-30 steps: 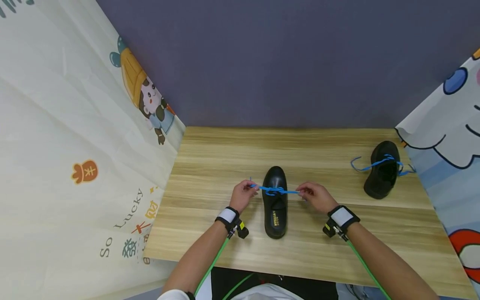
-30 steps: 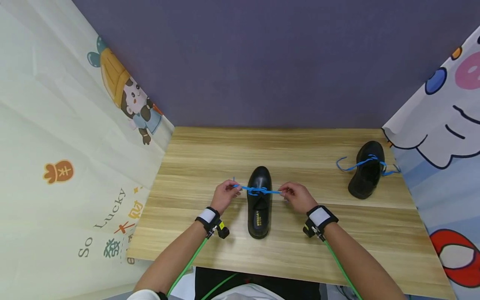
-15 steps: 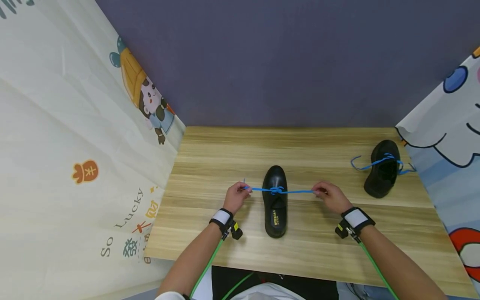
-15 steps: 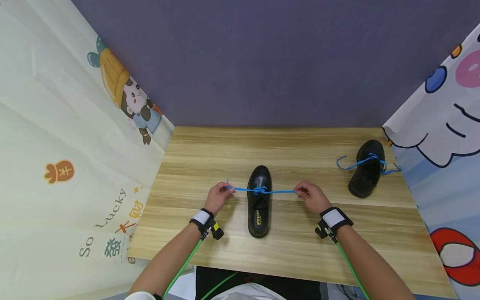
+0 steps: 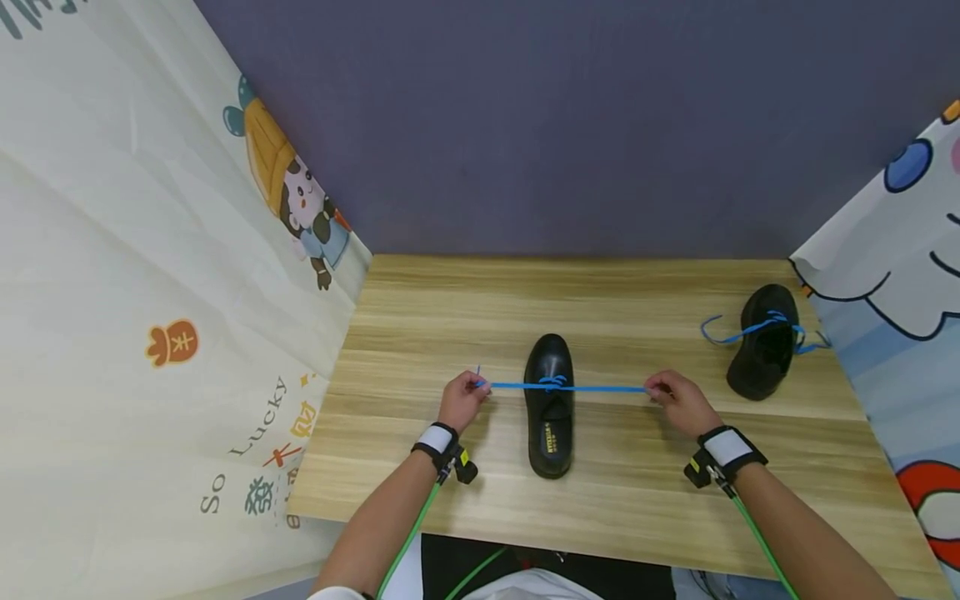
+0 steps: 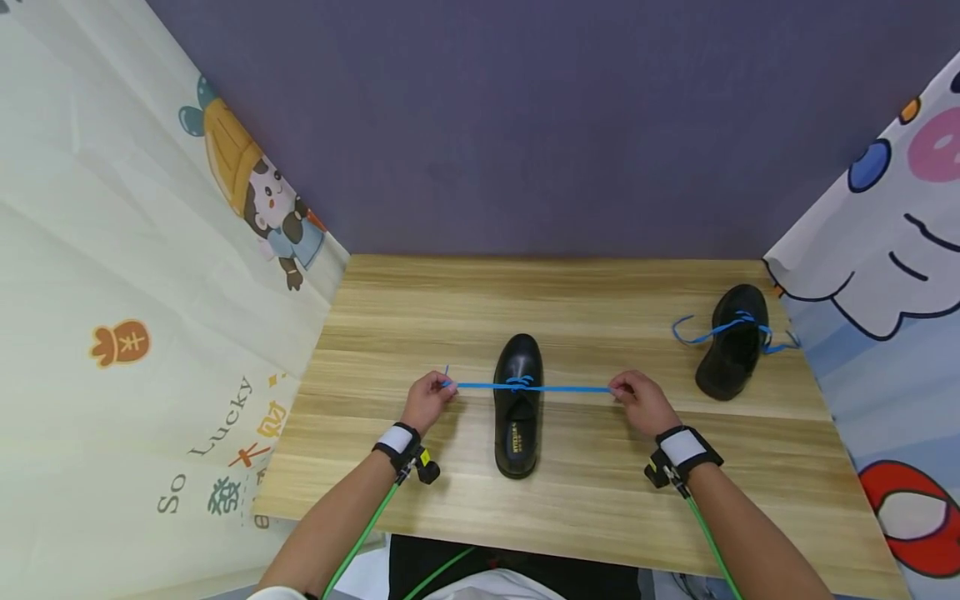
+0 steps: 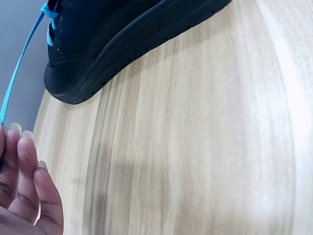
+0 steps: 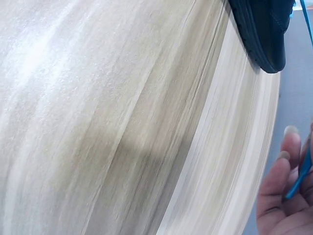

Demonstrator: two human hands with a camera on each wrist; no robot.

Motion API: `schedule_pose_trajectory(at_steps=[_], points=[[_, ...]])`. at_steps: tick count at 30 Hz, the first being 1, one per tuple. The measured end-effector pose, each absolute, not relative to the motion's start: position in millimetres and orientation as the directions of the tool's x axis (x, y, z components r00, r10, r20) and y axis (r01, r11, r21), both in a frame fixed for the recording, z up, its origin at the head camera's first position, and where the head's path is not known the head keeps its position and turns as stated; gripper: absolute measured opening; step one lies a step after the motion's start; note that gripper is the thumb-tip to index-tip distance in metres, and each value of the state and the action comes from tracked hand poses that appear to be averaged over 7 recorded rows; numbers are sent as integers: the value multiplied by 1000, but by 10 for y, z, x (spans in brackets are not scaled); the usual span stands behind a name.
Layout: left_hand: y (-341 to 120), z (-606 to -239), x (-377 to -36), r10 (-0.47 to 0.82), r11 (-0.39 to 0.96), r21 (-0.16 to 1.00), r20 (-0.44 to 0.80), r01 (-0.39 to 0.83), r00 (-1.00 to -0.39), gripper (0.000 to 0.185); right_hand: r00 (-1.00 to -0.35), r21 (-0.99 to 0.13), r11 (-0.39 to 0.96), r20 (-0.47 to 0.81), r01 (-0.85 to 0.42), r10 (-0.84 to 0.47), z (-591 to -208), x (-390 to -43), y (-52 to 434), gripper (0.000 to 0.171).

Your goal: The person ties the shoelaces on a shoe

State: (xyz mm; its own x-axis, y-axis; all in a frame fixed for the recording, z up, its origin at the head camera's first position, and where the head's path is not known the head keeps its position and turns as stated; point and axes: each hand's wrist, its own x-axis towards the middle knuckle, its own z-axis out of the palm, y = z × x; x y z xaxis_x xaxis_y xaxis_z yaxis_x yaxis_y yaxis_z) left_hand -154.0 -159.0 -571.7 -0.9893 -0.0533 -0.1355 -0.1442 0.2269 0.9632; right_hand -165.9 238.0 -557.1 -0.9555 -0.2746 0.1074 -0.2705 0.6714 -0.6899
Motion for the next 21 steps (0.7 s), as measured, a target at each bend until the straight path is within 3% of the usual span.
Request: schedule_pose_trajectory(at_steps=[13,21], points=[[-1680,-5806,-1515,-52,333,935,-114,-125,-992,8,-970,-668,713,59,-214,-236,-5581,-1571,2519,7],[-1719,-5800,-1539,-62,315,941,-111,-125,-992,7,-974,-665,724,23,-182,-224,-5590,-1599,2574,8]])
